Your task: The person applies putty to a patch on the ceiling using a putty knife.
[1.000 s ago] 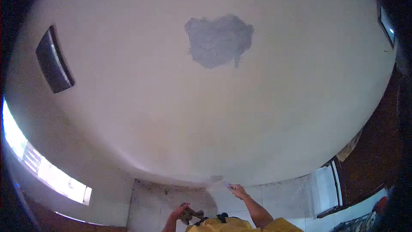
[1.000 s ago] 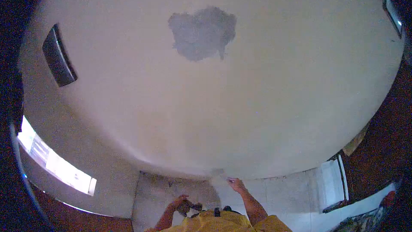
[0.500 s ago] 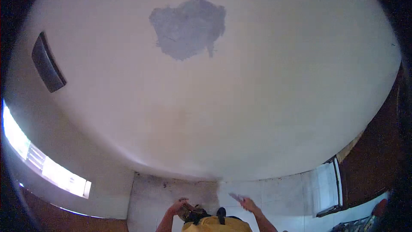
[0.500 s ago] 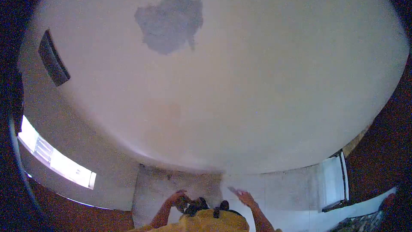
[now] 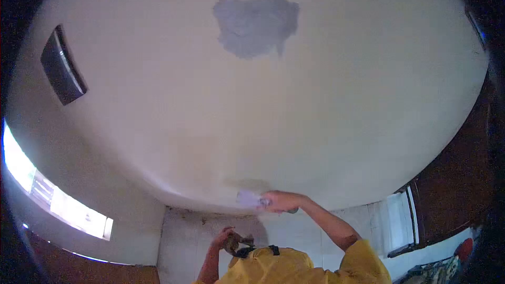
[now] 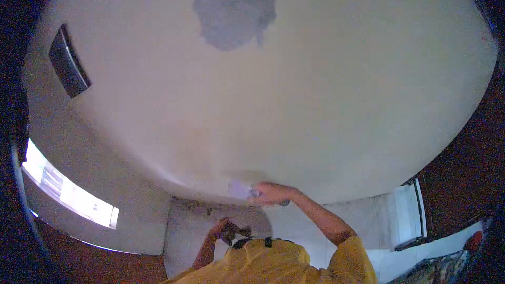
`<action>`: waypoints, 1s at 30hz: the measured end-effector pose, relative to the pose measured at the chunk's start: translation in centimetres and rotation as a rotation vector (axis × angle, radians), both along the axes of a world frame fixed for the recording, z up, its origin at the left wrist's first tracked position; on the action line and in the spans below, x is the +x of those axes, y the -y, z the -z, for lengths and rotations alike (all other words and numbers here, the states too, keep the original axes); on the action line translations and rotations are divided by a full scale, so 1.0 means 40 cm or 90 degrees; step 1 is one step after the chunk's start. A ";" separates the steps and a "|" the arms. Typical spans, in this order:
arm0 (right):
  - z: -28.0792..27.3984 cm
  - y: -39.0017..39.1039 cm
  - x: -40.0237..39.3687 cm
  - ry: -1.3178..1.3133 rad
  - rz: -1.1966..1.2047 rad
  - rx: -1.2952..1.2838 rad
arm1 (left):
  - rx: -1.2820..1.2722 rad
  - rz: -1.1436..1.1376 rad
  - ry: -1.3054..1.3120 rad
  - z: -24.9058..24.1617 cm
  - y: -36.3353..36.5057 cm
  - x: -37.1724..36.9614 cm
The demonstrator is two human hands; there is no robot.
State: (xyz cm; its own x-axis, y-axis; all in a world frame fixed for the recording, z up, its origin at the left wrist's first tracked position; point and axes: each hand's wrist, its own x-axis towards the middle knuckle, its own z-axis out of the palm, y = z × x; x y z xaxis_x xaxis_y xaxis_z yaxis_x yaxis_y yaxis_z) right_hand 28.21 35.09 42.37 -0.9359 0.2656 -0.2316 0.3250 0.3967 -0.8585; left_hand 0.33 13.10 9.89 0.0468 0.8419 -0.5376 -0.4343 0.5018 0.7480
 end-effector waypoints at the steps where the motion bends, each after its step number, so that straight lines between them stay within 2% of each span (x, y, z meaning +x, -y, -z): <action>1: -0.008 0.025 -0.020 -0.016 -0.057 0.121 | -0.001 -0.023 -0.018 -0.007 0.011 -0.007; 2: 0.029 0.019 -0.034 -0.180 -0.082 0.163 | -0.002 -0.045 -0.034 -0.017 0.020 -0.019; 5: -0.162 0.033 -0.082 -0.072 -0.050 -0.056 | 0.036 -0.062 0.091 -0.034 0.083 -0.059; 6: -0.150 0.039 -0.099 -0.051 -0.059 -0.033 | 0.042 -0.060 0.088 -0.027 0.105 -0.073; 8: -0.065 0.039 -0.139 -0.017 -0.077 0.013 | 0.027 -0.059 0.068 -0.017 0.136 -0.093; 9: 0.034 0.035 -0.149 -0.025 -0.055 0.087 | 0.020 -0.057 0.053 -0.019 0.150 -0.114; 11: 0.317 0.035 -0.136 -0.043 -0.005 0.238 | 0.011 -0.109 0.065 -0.015 0.180 -0.140; 12: 0.441 0.031 -0.106 0.035 0.030 0.175 | 0.007 -0.133 0.074 -0.008 0.194 -0.144; 14: 0.584 0.068 -0.001 0.164 0.146 0.014 | 0.000 -0.168 -0.052 0.030 0.220 -0.156; 15: 0.612 0.080 0.040 0.213 0.226 -0.085 | 0.006 -0.189 -0.114 0.046 0.205 -0.172; 17: 0.543 0.167 0.119 0.095 0.406 -0.214 | 0.002 -0.129 -0.017 0.033 0.238 -0.200; 18: 0.479 0.204 0.152 0.043 0.442 -0.219 | -0.011 -0.096 0.035 0.024 0.269 -0.206; 20: 0.383 0.257 0.210 -0.061 0.515 -0.236 | -0.075 -0.058 0.153 0.118 0.292 -0.254; 21: 0.436 0.270 0.263 -0.011 0.510 -0.268 | -0.108 -0.037 0.209 0.164 0.302 -0.268; 23: 0.628 0.300 0.392 0.080 0.497 -0.331 | -0.119 -0.004 0.215 0.170 0.286 -0.266; 25: 0.800 0.378 0.486 0.423 0.549 -0.249 | -0.100 0.037 0.187 0.169 0.262 -0.256; 26: 0.898 0.421 0.536 0.391 0.480 -0.015 | -0.089 0.055 0.163 0.163 0.250 -0.248; 28: 1.047 0.461 0.585 0.295 0.304 0.440 | -0.056 0.071 0.067 0.063 0.220 -0.231; 30: 0.933 0.476 0.515 0.178 0.600 0.351 | -0.081 0.105 0.205 -0.013 0.200 -0.218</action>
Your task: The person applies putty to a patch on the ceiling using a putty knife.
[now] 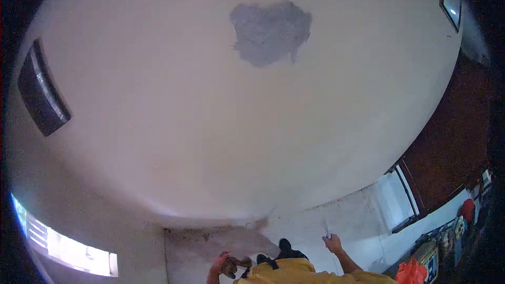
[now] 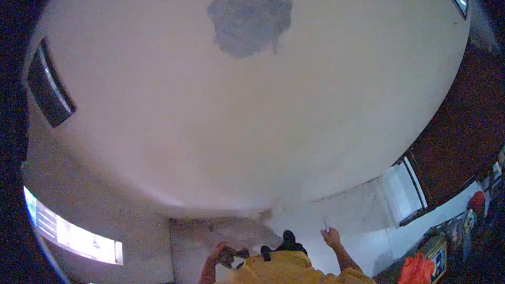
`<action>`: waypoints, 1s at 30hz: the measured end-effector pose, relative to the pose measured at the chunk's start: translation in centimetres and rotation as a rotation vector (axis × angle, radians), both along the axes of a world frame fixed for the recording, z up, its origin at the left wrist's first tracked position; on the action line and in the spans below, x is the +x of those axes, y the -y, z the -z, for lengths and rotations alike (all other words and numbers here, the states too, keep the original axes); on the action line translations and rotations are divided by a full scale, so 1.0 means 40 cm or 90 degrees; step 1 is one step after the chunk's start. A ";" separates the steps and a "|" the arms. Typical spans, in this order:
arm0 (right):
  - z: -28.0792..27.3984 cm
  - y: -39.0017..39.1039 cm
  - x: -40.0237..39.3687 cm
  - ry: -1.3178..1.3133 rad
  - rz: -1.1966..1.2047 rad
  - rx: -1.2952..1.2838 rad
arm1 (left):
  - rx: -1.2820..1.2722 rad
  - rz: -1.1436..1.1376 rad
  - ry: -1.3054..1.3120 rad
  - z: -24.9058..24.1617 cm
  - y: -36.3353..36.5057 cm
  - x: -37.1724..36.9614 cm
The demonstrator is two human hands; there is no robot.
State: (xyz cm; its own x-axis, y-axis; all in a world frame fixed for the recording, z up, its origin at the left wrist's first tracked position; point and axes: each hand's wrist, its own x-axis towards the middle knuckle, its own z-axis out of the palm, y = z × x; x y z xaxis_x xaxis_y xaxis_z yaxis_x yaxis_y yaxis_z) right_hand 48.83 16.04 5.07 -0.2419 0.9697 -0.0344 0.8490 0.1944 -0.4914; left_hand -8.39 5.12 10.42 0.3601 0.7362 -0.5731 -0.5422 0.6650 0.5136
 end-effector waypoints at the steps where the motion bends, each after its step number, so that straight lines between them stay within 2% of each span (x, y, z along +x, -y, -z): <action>1: -0.067 0.022 -0.022 -0.097 0.125 0.009 | -0.020 0.017 0.072 -0.015 0.008 0.015; 3: 0.025 0.010 -0.022 -0.125 0.230 -0.169 | 0.014 -0.001 -0.093 0.006 0.002 0.035; 4: 0.116 -0.011 -0.020 -0.138 0.281 -0.254 | 0.036 -0.010 -0.175 0.023 -0.022 0.048; 5: 0.204 -0.007 -0.028 -0.117 0.403 -0.265 | -0.012 -0.006 -0.137 0.081 -0.045 0.042; 6: 0.190 0.015 -0.031 -0.021 0.280 -0.255 | -0.063 -0.003 -0.097 0.156 -0.056 0.026; 7: 0.152 0.034 -0.046 0.073 0.154 -0.245 | -0.114 -0.002 -0.057 0.170 -0.059 0.036; 9: 0.072 0.036 -0.114 0.060 0.212 -0.331 | 0.197 0.074 -0.246 0.145 -0.054 0.050; 11: 0.022 -0.007 -0.190 0.048 0.217 -0.345 | 0.333 0.062 -0.306 0.107 -0.068 0.040; 13: 0.009 0.003 -0.191 0.070 0.176 -0.313 | 0.304 -0.005 -0.255 0.089 -0.046 0.068; 14: 0.028 0.011 -0.178 0.142 0.092 -0.283 | 0.309 -0.019 -0.248 0.081 -0.032 0.084; 16: 0.193 -0.009 -0.153 0.274 -0.083 -0.210 | 0.416 0.018 -0.327 0.055 -0.033 0.083; 18: 0.112 -0.019 -0.177 0.118 0.143 -0.309 | 0.329 -0.008 -0.319 0.091 -0.012 0.049; 19: 0.066 -0.021 -0.177 0.042 0.257 -0.355 | 0.191 -0.050 -0.264 0.130 0.003 0.041; 20: 0.077 -0.028 -0.170 -0.142 0.383 -0.448 | 0.052 -0.090 -0.204 0.123 0.006 0.052; 21: 0.141 -0.030 -0.154 -0.145 0.269 -0.310 | 0.028 -0.110 -0.193 0.112 0.018 0.058; 23: 0.362 -0.031 -0.093 -0.089 0.056 0.008 | -0.019 -0.149 -0.169 -0.030 0.035 0.095; 25: 0.404 -0.036 -0.081 -0.423 0.200 -0.123 | -0.018 -0.135 -0.105 -0.027 0.036 0.089; 27: 0.427 -0.006 -0.072 -0.555 0.288 -0.160 | -0.029 -0.100 -0.070 -0.012 0.029 0.067; 30: 0.450 0.056 -0.053 -0.494 0.354 -0.146 | -0.045 -0.044 -0.045 0.054 0.022 0.026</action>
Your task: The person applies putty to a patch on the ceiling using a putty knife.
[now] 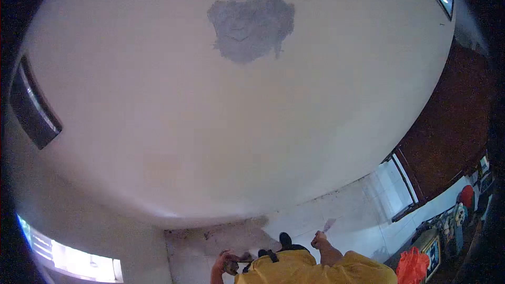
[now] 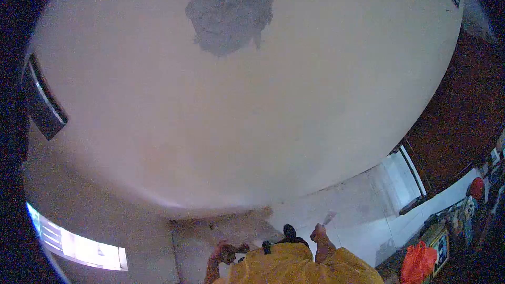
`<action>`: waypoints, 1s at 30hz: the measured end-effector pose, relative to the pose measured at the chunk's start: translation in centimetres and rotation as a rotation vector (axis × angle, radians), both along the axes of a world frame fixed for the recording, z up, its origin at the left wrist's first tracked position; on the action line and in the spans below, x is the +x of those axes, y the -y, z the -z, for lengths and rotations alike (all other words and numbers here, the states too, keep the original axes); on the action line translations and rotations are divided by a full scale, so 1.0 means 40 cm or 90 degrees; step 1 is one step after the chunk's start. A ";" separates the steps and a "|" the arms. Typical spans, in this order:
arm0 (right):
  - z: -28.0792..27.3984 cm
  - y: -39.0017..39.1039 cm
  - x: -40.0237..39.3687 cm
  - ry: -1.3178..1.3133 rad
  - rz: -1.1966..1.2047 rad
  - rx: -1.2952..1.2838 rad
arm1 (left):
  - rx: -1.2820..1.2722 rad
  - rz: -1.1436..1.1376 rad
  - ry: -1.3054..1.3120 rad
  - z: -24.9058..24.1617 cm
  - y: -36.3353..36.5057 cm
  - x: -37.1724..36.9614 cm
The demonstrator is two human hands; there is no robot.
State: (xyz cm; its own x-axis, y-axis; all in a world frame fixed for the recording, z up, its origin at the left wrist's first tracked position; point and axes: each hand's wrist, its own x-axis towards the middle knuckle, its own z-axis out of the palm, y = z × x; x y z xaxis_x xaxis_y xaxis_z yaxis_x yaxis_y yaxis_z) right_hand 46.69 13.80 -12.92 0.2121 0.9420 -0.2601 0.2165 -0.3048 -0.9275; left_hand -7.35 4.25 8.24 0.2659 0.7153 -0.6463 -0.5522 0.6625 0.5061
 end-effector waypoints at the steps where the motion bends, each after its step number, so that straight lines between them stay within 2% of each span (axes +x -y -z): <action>1: -0.079 0.011 -0.008 -0.136 0.071 -0.096 | 0.009 0.002 0.015 0.009 0.005 -0.006; 2: -0.157 0.005 -0.026 -0.378 0.237 -0.257 | 0.018 0.005 0.029 0.021 0.005 -0.014; 3: -0.225 0.002 -0.048 -0.520 0.365 -0.337 | 0.011 0.007 0.063 0.035 -0.001 -0.023; 5: -0.287 0.019 -0.075 -0.630 0.503 -0.392 | -0.014 0.024 0.097 0.040 -0.008 -0.028; 6: -0.305 0.026 -0.085 -0.749 0.557 -0.411 | -0.032 0.039 0.096 0.037 -0.012 -0.027; 7: -0.254 0.029 -0.071 -0.745 0.586 -0.429 | -0.060 0.067 0.060 0.024 -0.027 -0.028; 8: -0.134 0.029 -0.040 -0.740 0.614 -0.446 | -0.087 0.095 0.024 0.004 -0.039 -0.027; 9: -0.068 0.034 -0.025 -0.736 0.641 -0.465 | -0.013 0.065 -0.007 -0.026 -0.031 -0.018; 11: -0.175 0.055 -0.050 -0.757 0.485 -0.455 | 0.136 0.004 -0.068 -0.080 -0.011 0.013; 12: -0.224 0.068 -0.059 -0.764 0.406 -0.446 | 0.132 -0.004 -0.076 -0.092 -0.011 0.020; 14: -0.272 0.065 -0.079 -0.667 0.376 -0.407 | 0.126 -0.021 -0.092 -0.104 -0.015 0.027; 15: -0.273 0.063 -0.088 -0.553 0.331 -0.386 | 0.104 -0.017 -0.121 -0.102 -0.020 0.025; 17: -0.272 0.066 -0.103 -0.089 0.065 -0.313 | 0.059 -0.011 -0.180 -0.095 -0.033 0.027; 18: -0.281 0.073 -0.113 0.177 -0.063 -0.263 | 0.079 -0.028 -0.114 -0.082 -0.028 0.023; 19: -0.288 0.080 -0.121 0.344 -0.149 -0.230 | 0.096 -0.043 -0.048 -0.067 -0.018 0.019; 20: -0.296 0.088 -0.129 0.431 -0.205 -0.207 | 0.113 -0.060 0.019 -0.051 -0.012 0.017; 21: -0.319 0.082 -0.141 0.488 -0.253 -0.175 | 0.107 -0.072 -0.002 -0.039 -0.020 0.017; 22: -0.291 0.087 -0.125 0.590 -0.381 -0.064 | 0.095 -0.083 -0.023 -0.030 -0.017 0.021; 23: -0.256 0.078 -0.118 0.616 -0.429 -0.018 | 0.078 -0.093 -0.044 -0.024 0.008 0.023; 24: -0.194 0.062 -0.130 0.555 -0.227 -0.227 | 0.076 -0.093 -0.055 -0.043 0.029 0.029; 25: -0.391 0.034 -0.151 0.559 -0.391 -0.149 | 0.077 -0.090 -0.065 -0.052 0.029 0.031; 26: -0.492 0.011 -0.186 0.536 -0.348 -0.147 | 0.082 -0.087 -0.074 -0.076 0.015 0.037; 28: -0.389 -0.060 -0.203 0.655 -0.493 -0.029 | 0.053 -0.054 -0.125 -0.151 0.012 0.064; 30: -0.378 -0.117 -0.267 0.548 -0.406 0.116 | 0.091 0.011 -0.164 -0.192 -0.024 0.088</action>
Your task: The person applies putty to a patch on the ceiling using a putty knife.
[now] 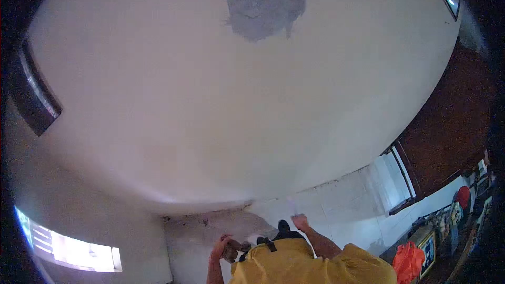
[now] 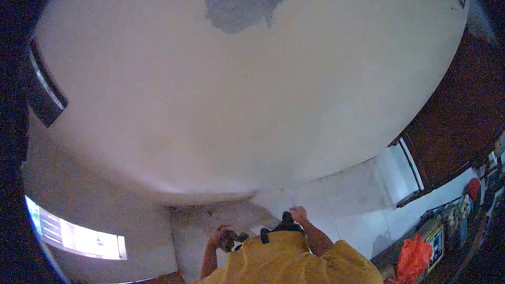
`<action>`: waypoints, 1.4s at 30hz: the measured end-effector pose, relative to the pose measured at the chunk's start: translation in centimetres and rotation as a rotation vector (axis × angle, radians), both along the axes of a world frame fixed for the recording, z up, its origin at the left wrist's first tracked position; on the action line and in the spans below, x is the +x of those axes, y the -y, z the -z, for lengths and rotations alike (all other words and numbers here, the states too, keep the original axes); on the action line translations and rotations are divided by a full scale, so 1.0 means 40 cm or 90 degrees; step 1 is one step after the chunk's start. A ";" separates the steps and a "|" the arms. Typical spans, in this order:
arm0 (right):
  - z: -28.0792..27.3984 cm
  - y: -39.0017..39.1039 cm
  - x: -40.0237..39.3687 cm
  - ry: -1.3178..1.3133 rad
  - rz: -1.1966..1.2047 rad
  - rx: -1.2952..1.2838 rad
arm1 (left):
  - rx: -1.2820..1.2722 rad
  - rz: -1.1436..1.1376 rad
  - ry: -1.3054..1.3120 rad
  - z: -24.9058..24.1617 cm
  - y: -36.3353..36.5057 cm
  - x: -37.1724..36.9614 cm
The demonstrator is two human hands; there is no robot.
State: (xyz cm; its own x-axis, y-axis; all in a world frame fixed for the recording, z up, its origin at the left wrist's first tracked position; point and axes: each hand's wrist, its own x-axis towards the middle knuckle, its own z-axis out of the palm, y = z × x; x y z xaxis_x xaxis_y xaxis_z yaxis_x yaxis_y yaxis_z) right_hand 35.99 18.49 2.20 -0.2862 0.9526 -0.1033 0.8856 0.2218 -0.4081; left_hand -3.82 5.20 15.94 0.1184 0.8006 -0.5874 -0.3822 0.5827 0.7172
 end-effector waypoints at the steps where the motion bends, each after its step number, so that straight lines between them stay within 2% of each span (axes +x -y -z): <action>1: 0.113 -0.052 -0.017 0.044 -0.195 0.053 | 0.043 0.053 -0.018 -0.013 -0.023 0.014; 2: 0.032 -0.074 -0.091 -0.156 -0.017 -0.182 | 0.086 0.105 -0.037 -0.022 -0.049 0.024; 3: -0.067 -0.098 -0.170 -0.361 0.222 -0.341 | 0.179 0.205 -0.153 -0.030 -0.079 0.035; 4: -0.134 -0.117 -0.228 -0.507 0.331 -0.439 | 0.269 0.303 -0.271 -0.039 -0.110 0.047; 5: -0.052 -0.149 -0.263 -0.487 0.121 -0.334 | 0.268 0.379 -0.319 -0.052 -0.136 0.063; 6: -0.025 -0.167 -0.294 -0.428 0.010 -0.250 | 0.271 0.456 -0.365 -0.064 -0.162 0.079; 7: -0.057 -0.182 -0.328 -0.371 -0.087 -0.152 | 0.183 0.508 -0.337 -0.073 -0.186 0.101; 9: -0.153 -0.187 -0.375 -0.199 -0.091 -0.007 | 0.071 0.583 -0.273 -0.066 -0.224 0.117; 10: -0.184 -0.181 -0.373 -0.210 -0.087 -0.006 | 0.046 0.611 -0.239 -0.052 -0.239 0.112; 12: -0.218 -0.181 -0.355 -0.235 -0.082 -0.003 | 0.127 0.629 -0.159 0.082 -0.230 0.060; 13: -0.228 -0.187 -0.330 -0.276 -0.078 -0.210 | 0.231 0.623 -0.211 0.111 -0.199 0.039; 14: -0.216 -0.193 -0.288 -0.310 -0.074 -0.418 | 0.260 0.599 -0.220 0.127 -0.175 0.029; 16: -0.078 -0.170 -0.172 -0.374 -0.104 -0.360 | 0.175 0.501 -0.194 0.123 -0.140 0.016; 18: 0.303 -0.132 0.016 -0.151 -0.229 -0.199 | 0.113 0.406 -0.156 0.109 -0.106 0.011; 19: 0.301 -0.088 0.108 -0.091 -0.419 0.143 | 0.094 0.361 -0.140 0.107 -0.093 0.015; 20: 0.299 -0.066 0.187 -0.055 -0.396 0.117 | 0.078 0.316 -0.130 0.107 -0.081 0.022; 21: 0.238 -0.070 0.228 -0.039 -0.351 0.049 | 0.070 0.278 -0.120 0.112 -0.081 0.025; 23: 0.138 -0.127 0.269 -0.051 -0.107 -0.214 | 0.060 0.208 -0.111 0.114 -0.096 0.037; 24: 0.109 -0.174 0.270 -0.045 -0.036 -0.257 | 0.057 0.176 -0.107 0.108 -0.117 0.043; 26: 0.046 -0.288 0.247 -0.045 0.001 -0.256 | 0.070 0.128 -0.108 0.104 -0.187 0.053; 34: -0.124 -0.677 0.060 -0.093 -0.032 -0.173 | 0.104 0.084 -0.146 0.080 -0.413 0.135; 42: -0.159 -0.804 -0.066 -0.113 -0.074 -0.159 | 0.124 0.087 -0.192 0.087 -0.490 0.150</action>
State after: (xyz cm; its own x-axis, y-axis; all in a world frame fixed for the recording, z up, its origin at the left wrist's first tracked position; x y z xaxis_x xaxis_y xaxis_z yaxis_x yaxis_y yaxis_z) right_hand 33.36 50.65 8.56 -0.4267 0.8638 -0.2678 0.7699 0.1915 -0.6087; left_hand 2.18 24.81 12.48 0.0765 0.8892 -0.4511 -0.0649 0.4559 0.8876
